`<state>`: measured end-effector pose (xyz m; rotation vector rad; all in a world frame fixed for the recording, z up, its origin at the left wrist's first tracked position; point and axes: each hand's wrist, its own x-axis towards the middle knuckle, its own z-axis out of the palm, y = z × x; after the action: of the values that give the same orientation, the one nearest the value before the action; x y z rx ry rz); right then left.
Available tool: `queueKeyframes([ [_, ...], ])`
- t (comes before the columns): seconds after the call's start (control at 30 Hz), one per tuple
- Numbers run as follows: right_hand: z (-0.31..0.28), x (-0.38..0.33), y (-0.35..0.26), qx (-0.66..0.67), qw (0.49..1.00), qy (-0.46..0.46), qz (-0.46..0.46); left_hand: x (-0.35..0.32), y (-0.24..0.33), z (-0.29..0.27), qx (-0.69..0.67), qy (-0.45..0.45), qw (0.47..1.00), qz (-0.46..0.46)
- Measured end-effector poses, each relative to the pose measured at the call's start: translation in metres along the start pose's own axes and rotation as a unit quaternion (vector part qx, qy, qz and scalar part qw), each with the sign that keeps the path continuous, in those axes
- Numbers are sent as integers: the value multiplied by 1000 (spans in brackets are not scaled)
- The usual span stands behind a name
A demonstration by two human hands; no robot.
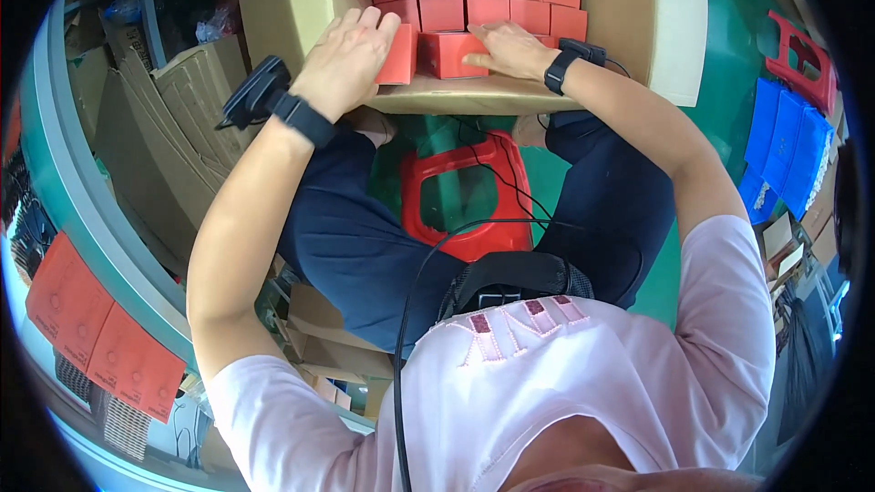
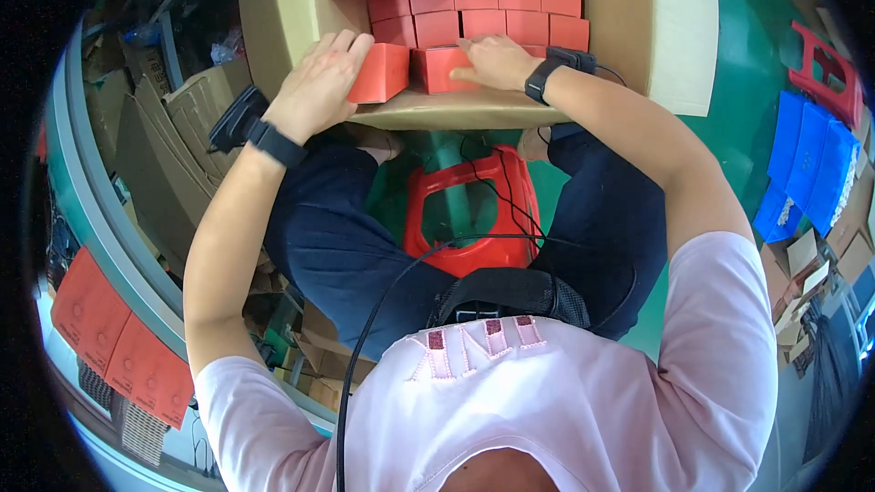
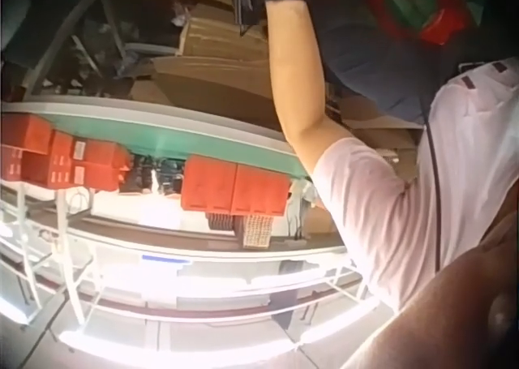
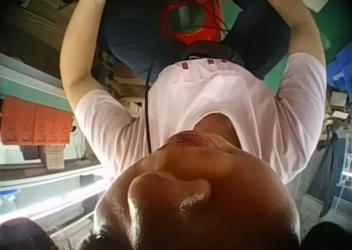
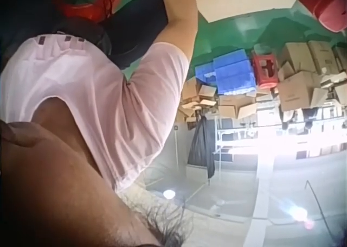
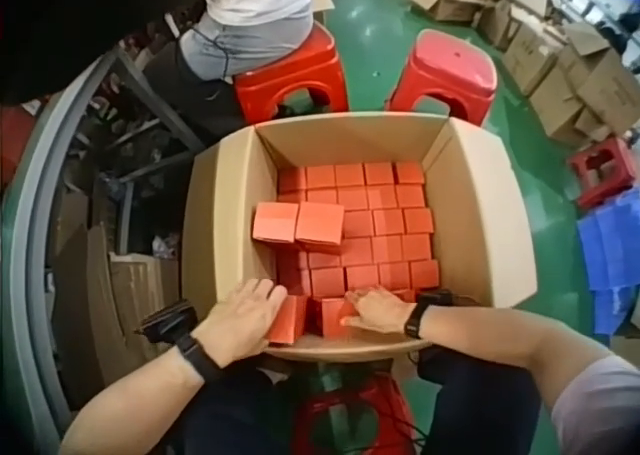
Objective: Packing individual red product boxes into larger cardboard boxes on a factory assembly line.
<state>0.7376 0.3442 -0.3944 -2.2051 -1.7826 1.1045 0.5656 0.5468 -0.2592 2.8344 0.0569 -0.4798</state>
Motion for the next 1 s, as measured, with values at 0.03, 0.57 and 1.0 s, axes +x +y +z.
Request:
queueKeyframes([
  [0.03,-1,0,-1,1,1000,1,2,-4,4,-7,1,17,1000,1],
  [0.57,52,63,-31,77,979,102,162,-83,75,-72,-161,210,938,-225],
  [1.0,147,87,59,469,861,-54,188,-80,92,-67,-313,416,835,-177],
])
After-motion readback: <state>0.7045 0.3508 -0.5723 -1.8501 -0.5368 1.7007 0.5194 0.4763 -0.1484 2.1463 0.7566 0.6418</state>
